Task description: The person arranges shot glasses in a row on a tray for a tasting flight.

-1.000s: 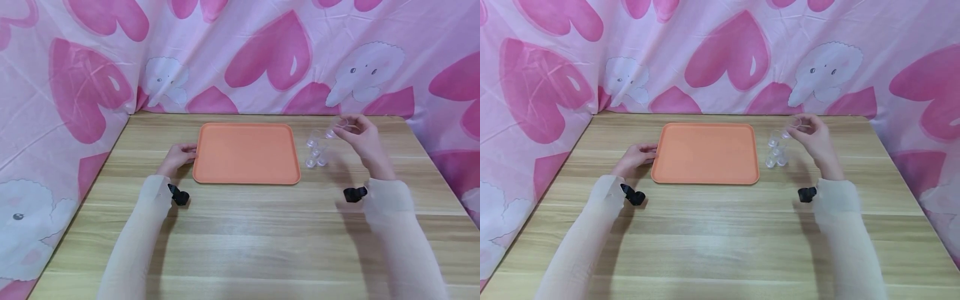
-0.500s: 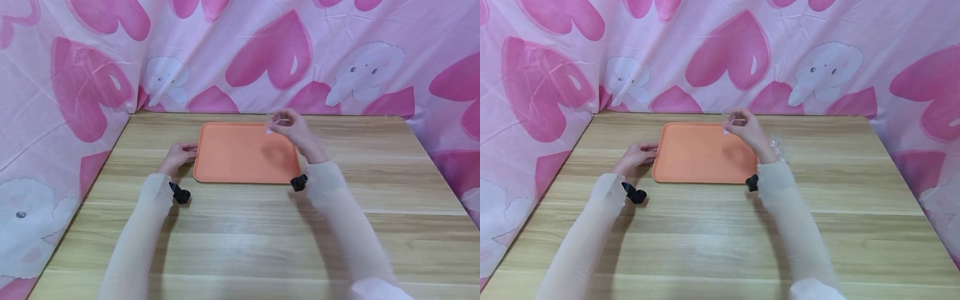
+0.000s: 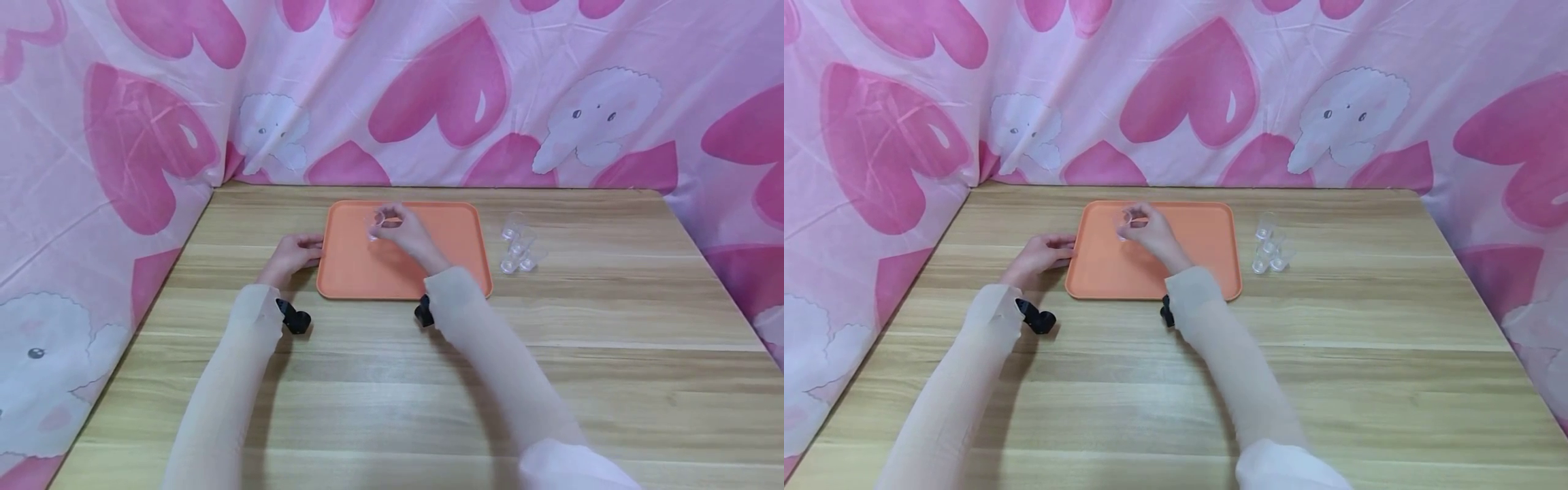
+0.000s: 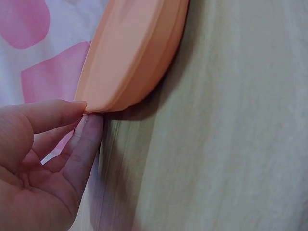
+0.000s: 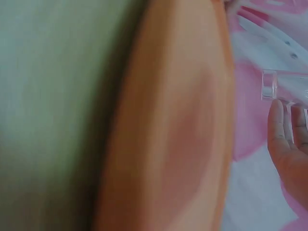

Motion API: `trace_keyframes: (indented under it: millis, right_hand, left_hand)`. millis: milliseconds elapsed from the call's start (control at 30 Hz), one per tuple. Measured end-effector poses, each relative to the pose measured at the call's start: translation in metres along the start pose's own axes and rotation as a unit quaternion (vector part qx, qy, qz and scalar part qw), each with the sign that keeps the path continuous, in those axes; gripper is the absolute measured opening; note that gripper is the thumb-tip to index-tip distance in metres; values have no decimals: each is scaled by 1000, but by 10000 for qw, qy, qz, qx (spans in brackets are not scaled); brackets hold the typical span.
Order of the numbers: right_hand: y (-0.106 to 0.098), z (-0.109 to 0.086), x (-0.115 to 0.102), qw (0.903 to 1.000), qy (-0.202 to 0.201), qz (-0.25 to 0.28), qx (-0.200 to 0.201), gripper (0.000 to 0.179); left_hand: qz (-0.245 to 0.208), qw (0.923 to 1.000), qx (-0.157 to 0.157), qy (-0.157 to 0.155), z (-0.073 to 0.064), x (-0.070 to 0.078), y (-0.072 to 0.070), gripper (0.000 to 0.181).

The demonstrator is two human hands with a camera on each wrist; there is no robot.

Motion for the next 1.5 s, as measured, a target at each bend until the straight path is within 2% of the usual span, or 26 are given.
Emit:
trace_keyframes:
  millis: [200,367,533,933,1233,1500]
  right_hand:
    - [25,7,18,9997,122,194,79,43]
    - [44,9,28,9994,182,141,255,42]
    - [55,11,33,9993,227,80,281,42]
    - [64,10,37,9986,407,213,254,40]
    - [67,12,36,9993,219,-244,205,42]
    - [69,15,37,9990,209,-329,212,42]
  left_hand:
    - [38,10000,-14,-42,1,-3,-2,47]
    - [157,9998,19,-151,0,-5,-4,46]
    - [128,9999,-6,-104,0,-4,-4,46]
    - [188,9997,-110,-101,2,-4,-3,47]
    - [129,9998,-128,-3,3,-2,-2,47]
    - [143,9998,-148,-12,3,-2,-2,48]
Point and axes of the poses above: each hand's wrist, its own z-axis towards the middle knuckle, its own y-axis out of the palm, x = y × z, the point moved 5 cm from there along z, towards the middle knuckle, and after that the axes turned 13 degrees about z, right-handed, at the moved point
